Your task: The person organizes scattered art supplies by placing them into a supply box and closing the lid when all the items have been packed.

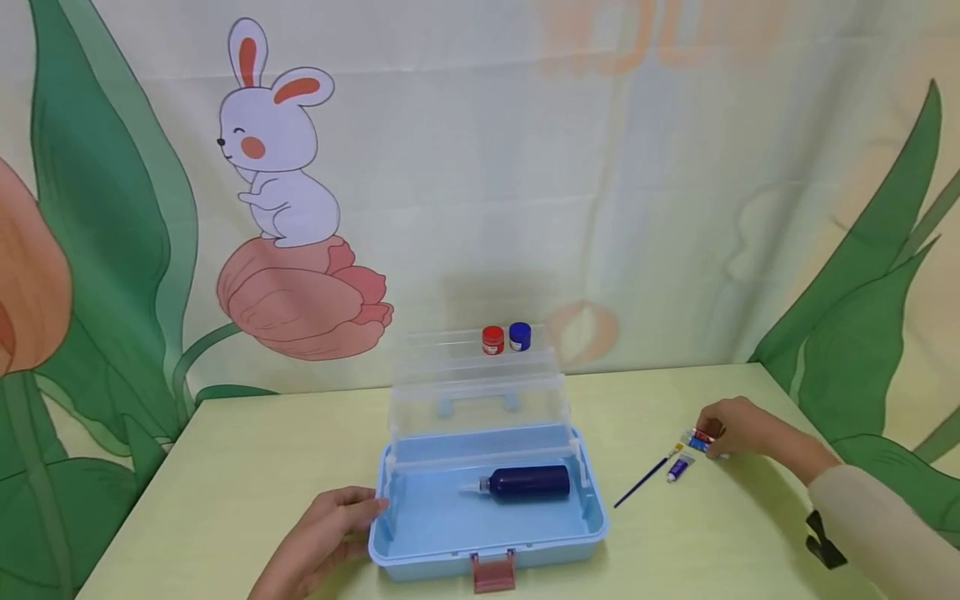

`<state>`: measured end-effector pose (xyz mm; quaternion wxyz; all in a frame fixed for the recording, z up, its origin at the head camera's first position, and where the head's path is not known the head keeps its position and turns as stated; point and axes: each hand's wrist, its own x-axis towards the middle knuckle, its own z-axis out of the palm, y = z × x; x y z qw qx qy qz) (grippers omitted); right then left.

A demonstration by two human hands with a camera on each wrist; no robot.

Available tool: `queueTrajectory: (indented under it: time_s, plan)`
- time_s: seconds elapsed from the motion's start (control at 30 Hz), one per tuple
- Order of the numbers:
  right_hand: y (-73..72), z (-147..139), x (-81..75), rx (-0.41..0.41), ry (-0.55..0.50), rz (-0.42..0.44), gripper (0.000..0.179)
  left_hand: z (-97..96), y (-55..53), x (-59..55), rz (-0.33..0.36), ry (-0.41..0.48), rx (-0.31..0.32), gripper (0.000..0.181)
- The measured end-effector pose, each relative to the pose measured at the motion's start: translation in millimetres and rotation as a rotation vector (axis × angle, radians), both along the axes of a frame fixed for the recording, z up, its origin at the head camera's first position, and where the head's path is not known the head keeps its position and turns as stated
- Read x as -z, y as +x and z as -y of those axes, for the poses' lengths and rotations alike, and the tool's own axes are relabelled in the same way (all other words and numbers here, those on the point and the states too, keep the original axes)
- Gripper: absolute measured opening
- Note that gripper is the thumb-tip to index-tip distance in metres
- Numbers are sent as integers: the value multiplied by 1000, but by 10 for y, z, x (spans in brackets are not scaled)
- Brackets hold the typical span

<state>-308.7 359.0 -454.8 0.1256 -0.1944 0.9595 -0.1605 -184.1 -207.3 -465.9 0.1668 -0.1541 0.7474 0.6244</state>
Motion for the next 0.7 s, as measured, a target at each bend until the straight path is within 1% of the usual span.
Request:
queueTrajectory:
  time_s: [0.1, 0.17, 0.37, 0.5, 0.6, 0.7]
  plan:
    - [2, 36, 33, -11, 3, -19, 20, -5, 3, -6, -9, 4, 6, 53]
    - [3, 66, 24, -19, 4, -22, 18, -6, 4, -4, -13, 6, 10, 52]
    - [3, 144, -74, -52, -3, -11, 12, -9, 4, 17, -21, 18, 5, 49]
    - [13, 194, -121, -30, -10, 23, 10, -2, 9, 8, -28, 19, 6, 49]
    - [35, 223, -145, 0, -19, 51, 12, 3, 6, -5, -19, 4, 11, 53]
    - [58, 238, -166, 17, -27, 57, 14, 7, 0, -17, -2, -11, 14, 57]
